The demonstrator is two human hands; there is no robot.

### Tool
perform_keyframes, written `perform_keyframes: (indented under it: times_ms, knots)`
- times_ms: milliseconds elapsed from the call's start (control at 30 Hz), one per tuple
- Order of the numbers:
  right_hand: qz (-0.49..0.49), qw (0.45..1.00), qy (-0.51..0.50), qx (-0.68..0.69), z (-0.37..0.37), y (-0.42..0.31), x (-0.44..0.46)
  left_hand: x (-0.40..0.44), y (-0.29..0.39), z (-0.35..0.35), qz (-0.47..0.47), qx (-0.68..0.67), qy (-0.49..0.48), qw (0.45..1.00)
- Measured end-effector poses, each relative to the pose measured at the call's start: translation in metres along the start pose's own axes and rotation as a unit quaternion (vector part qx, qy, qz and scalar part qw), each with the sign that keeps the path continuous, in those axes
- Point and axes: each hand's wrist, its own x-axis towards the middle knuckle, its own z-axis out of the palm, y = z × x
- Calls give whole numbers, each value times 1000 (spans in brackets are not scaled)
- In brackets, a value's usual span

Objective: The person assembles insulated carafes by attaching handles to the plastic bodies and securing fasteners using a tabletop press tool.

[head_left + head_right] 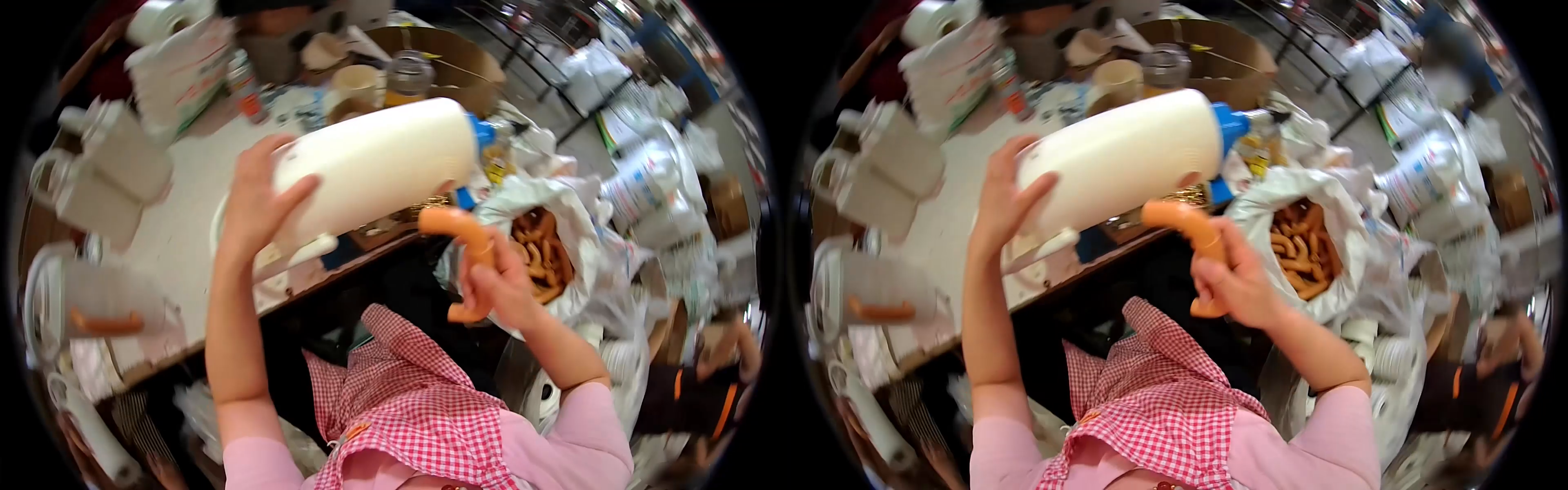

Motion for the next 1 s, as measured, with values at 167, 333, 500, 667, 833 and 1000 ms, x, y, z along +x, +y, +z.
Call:
perform_keyframes:
  times_ms: [167, 333, 500, 667, 833, 1000]
  knots:
    - [-105, 977, -89, -162, 43, -97, 78, -4, 0, 2, -36, -7, 34, 999]
    - [-154, 791, -149, -573, 100, -144, 173, -9, -9, 6, -20, -23, 67, 997]
    - [-122, 740, -236, -618, 112, -120, 230, -12, -14, 15, -39, -41, 97, 994]
    - [-52, 731, -235, -638, 116, -123, 242, -15, -12, 16, -71, -40, 100, 992]
    - [23, 736, -200, -647, 120, -128, 247, -15, -14, 16, -67, -19, 81, 994]
    - [84, 810, -191, -549, 113, -119, 248, -17, -14, 20, -68, -24, 95, 993]
